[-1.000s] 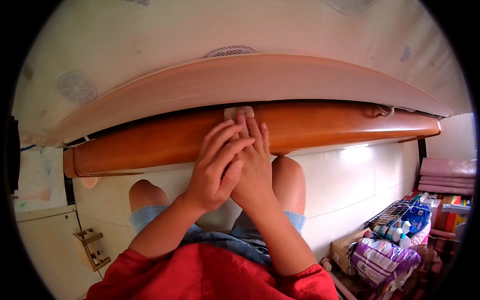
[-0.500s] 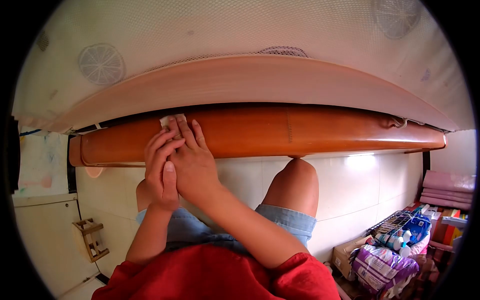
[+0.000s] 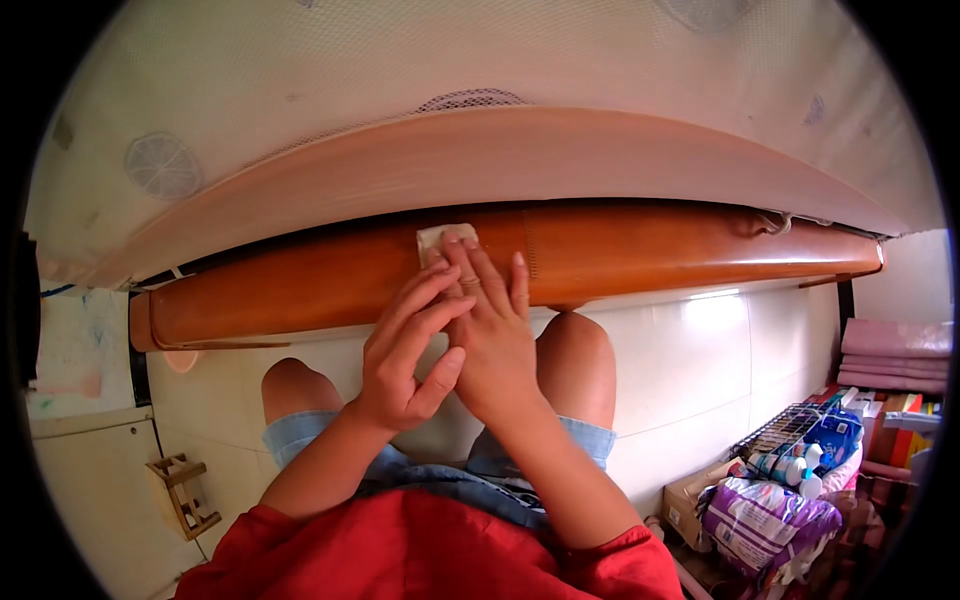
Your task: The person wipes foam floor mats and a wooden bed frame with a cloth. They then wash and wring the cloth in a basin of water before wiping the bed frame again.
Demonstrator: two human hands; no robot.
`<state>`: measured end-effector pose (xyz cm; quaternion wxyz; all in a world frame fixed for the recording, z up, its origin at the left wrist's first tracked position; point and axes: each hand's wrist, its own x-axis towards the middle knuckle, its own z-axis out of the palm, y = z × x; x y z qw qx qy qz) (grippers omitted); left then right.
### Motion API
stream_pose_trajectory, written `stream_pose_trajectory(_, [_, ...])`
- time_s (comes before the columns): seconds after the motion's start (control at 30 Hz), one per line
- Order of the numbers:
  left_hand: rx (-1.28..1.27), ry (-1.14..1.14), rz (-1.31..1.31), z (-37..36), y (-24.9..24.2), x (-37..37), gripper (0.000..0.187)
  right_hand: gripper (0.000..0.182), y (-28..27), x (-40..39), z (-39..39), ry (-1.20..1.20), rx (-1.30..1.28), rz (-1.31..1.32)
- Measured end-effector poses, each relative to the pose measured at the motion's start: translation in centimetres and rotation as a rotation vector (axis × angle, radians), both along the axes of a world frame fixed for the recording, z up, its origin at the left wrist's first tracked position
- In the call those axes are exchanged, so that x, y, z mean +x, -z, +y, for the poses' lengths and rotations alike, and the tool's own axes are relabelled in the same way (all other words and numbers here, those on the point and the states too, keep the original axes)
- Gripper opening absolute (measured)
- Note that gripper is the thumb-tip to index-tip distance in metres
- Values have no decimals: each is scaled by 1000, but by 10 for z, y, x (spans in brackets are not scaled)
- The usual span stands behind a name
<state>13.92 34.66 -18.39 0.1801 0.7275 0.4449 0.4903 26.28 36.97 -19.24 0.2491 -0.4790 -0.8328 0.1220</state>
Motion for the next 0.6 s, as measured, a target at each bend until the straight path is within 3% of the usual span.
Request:
stream_pose_trajectory(0.13, [133,-89,-28,-4,6,-3,19,59,2,17,-2,147,-7,20])
stream_pose_trajectory(0.23, [78,-22,-80,-8,15,-20,12,56,5,13,-5,211,30,29])
stream_pose_trajectory(0.27, [171,-56,-87,-3,17,-20,12,56,6,10,-5,223,29,48])
stream_pose_trajectory(0.6, [170,-192,-64,-22,27,-60,12,63,14,-10,-13,195,99,84])
